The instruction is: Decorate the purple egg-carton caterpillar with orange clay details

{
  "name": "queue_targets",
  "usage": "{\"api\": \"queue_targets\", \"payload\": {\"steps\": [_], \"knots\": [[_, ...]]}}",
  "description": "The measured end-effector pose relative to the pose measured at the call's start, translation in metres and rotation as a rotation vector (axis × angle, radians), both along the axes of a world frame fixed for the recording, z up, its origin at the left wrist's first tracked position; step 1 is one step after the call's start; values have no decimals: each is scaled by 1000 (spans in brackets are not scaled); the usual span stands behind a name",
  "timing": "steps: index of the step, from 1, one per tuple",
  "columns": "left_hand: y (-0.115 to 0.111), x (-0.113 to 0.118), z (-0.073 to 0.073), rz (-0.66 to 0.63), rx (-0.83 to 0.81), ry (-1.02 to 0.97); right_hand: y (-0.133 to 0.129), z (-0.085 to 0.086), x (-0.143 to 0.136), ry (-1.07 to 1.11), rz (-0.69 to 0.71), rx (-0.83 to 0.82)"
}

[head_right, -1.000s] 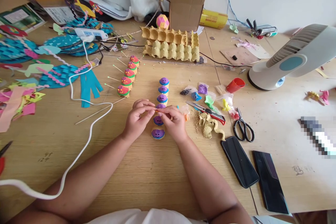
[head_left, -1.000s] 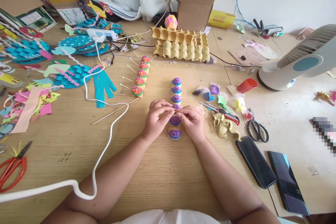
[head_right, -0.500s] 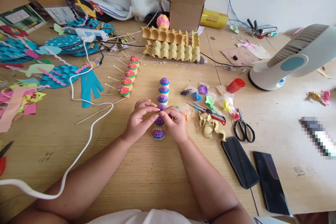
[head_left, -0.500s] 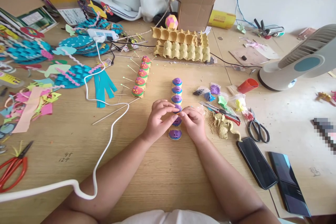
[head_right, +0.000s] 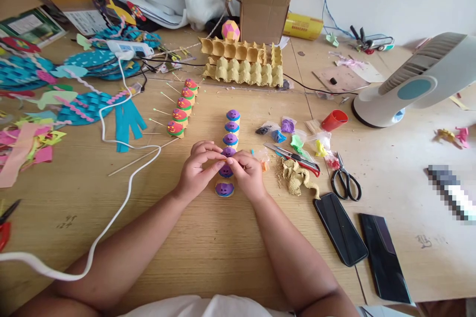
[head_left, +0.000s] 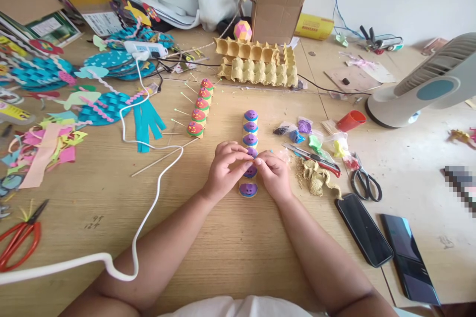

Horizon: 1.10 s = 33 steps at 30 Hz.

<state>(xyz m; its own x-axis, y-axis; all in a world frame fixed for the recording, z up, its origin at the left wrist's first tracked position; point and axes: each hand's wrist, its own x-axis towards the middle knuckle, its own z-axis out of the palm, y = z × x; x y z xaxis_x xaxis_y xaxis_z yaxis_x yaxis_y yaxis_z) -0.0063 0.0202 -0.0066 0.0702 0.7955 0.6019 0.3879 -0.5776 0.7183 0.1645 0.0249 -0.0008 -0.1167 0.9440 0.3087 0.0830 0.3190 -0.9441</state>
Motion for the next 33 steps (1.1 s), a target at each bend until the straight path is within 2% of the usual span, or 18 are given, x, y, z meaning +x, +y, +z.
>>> {"api": "queue_targets", "payload": {"steps": [6,12,23,33], "knots": [[0,-1,-1,25,-27,-19,-1,-1,2,6,-8,-53],[1,-1,-3,35,-26,-42,-4,-5,-3,142,41,-168],[-1,-2,1,-36,-46,-40,-3,-5,-3,99,-2,-99],[-1,0,0,-3,-43,-22,-3,-1,-1,3,15,-33]]}}
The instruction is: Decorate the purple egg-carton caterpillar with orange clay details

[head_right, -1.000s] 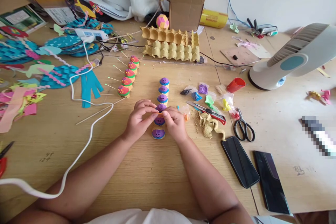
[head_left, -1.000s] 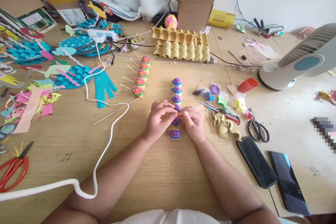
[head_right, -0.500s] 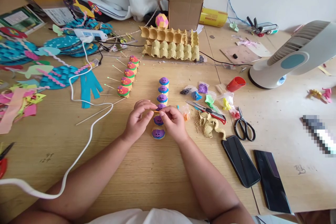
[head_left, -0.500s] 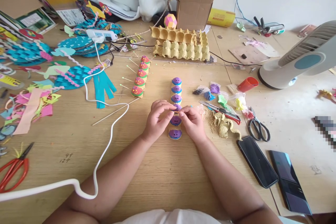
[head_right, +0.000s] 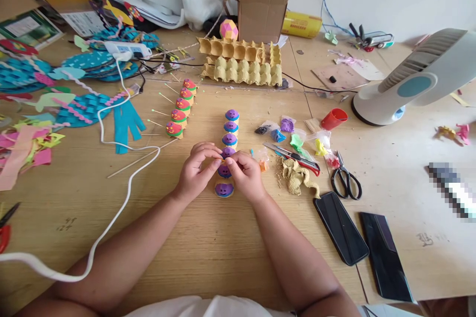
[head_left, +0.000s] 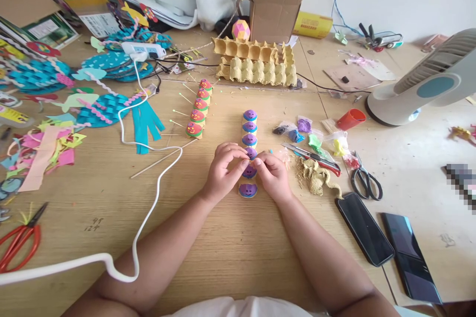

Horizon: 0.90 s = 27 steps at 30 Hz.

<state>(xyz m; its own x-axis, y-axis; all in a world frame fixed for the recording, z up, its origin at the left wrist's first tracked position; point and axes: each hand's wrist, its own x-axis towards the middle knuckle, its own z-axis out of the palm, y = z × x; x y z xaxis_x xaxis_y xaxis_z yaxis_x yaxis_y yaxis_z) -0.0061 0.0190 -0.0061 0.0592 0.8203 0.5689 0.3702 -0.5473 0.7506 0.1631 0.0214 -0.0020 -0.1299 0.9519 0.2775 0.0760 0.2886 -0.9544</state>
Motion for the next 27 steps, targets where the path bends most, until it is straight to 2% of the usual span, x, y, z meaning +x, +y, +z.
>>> {"api": "queue_targets", "payload": {"steps": [7,12,18,21,24,27], "knots": [[-1,0,3,-26,-5,41,0,3,0,-19,48,11],[-1,0,2,-26,-29,57,0,1,-1,-36,57,-45],[-1,-1,0,-15,-61,-8,0,-2,1,32,-5,-96],[-2,-2,-1,-11,-83,-34,-1,-3,0,76,25,-113],[-2,-2,-2,-24,-68,-24,-2,-3,-2,63,70,-92],[-1,-2,-2,-22,-65,-13,-1,-1,-3,34,44,-69]]}}
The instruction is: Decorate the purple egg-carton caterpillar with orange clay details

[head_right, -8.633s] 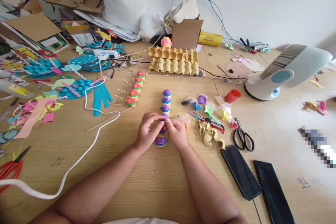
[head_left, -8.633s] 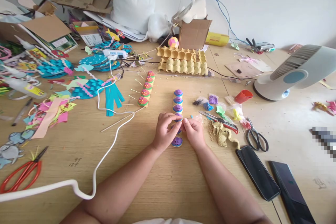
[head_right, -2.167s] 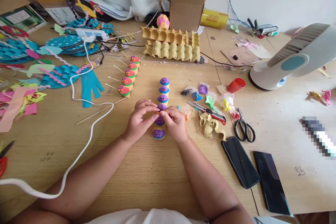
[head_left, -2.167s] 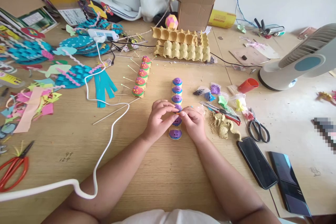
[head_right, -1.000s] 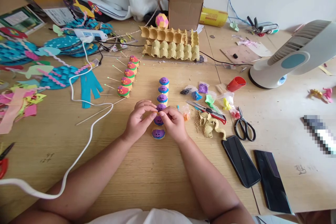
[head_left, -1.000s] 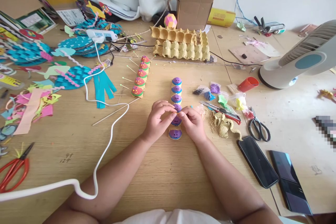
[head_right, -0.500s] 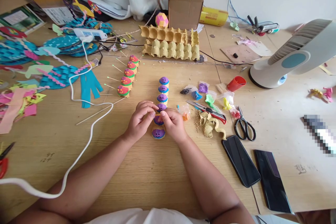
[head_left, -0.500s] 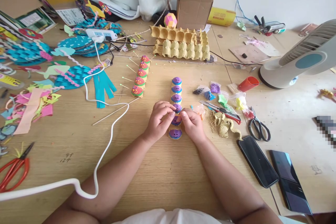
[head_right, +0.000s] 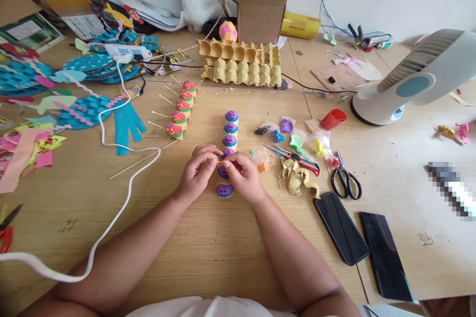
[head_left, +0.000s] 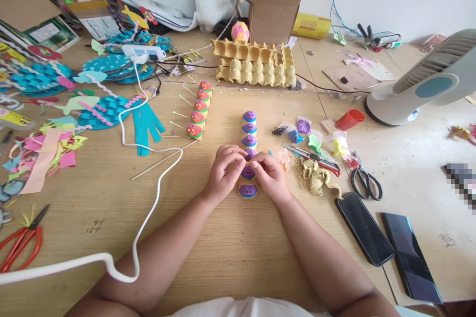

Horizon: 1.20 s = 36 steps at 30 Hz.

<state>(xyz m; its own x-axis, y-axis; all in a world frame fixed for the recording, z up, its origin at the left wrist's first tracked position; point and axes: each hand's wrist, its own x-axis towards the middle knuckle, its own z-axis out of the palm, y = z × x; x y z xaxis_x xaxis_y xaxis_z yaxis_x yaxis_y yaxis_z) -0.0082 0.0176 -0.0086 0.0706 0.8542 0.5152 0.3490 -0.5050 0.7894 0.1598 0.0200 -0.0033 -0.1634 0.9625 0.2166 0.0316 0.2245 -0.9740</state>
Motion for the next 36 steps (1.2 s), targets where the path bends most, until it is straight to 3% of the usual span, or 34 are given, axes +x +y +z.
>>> {"api": "queue_targets", "payload": {"steps": [5,10,24,36], "knots": [[-1,1,2,-9,-27,-73,1,3,1,20,-47,-5],[-1,2,6,-5,28,10,1,1,2,10,-63,-11],[0,3,6,19,22,32,0,0,0,12,-35,-33],[0,2,3,-3,18,50,1,2,2,-64,-18,52]]}}
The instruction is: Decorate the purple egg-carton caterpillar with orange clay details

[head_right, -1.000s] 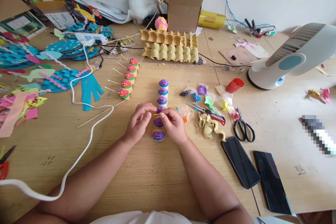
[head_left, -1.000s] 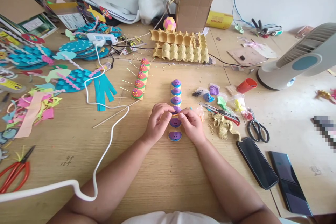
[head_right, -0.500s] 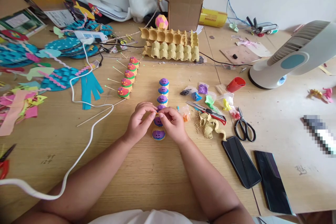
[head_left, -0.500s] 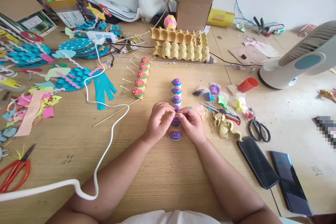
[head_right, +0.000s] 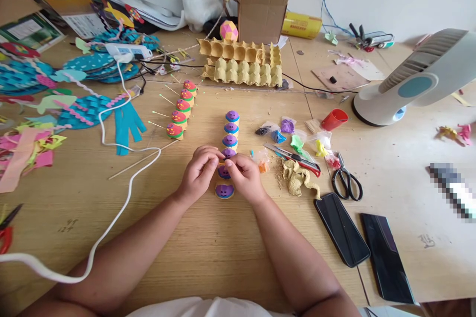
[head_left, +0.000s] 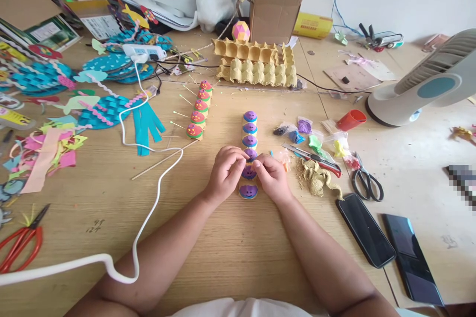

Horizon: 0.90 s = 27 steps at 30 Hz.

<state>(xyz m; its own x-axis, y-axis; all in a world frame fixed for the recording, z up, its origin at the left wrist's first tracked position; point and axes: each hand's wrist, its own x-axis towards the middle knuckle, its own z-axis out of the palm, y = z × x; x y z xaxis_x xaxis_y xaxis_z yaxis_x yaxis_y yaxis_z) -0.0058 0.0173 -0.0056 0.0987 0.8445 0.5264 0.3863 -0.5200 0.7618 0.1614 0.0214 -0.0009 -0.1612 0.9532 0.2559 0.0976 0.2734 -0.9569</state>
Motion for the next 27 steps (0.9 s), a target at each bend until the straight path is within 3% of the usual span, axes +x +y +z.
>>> {"api": "queue_targets", "payload": {"steps": [6,16,27], "knots": [[1,0,-1,16,18,9,0,-1,1,-9,5,-11],[2,1,-1,43,36,-15,1,-5,-3,157,-46,-140],[1,0,0,-18,-7,-46,1,-5,0,121,-74,-145]]}}
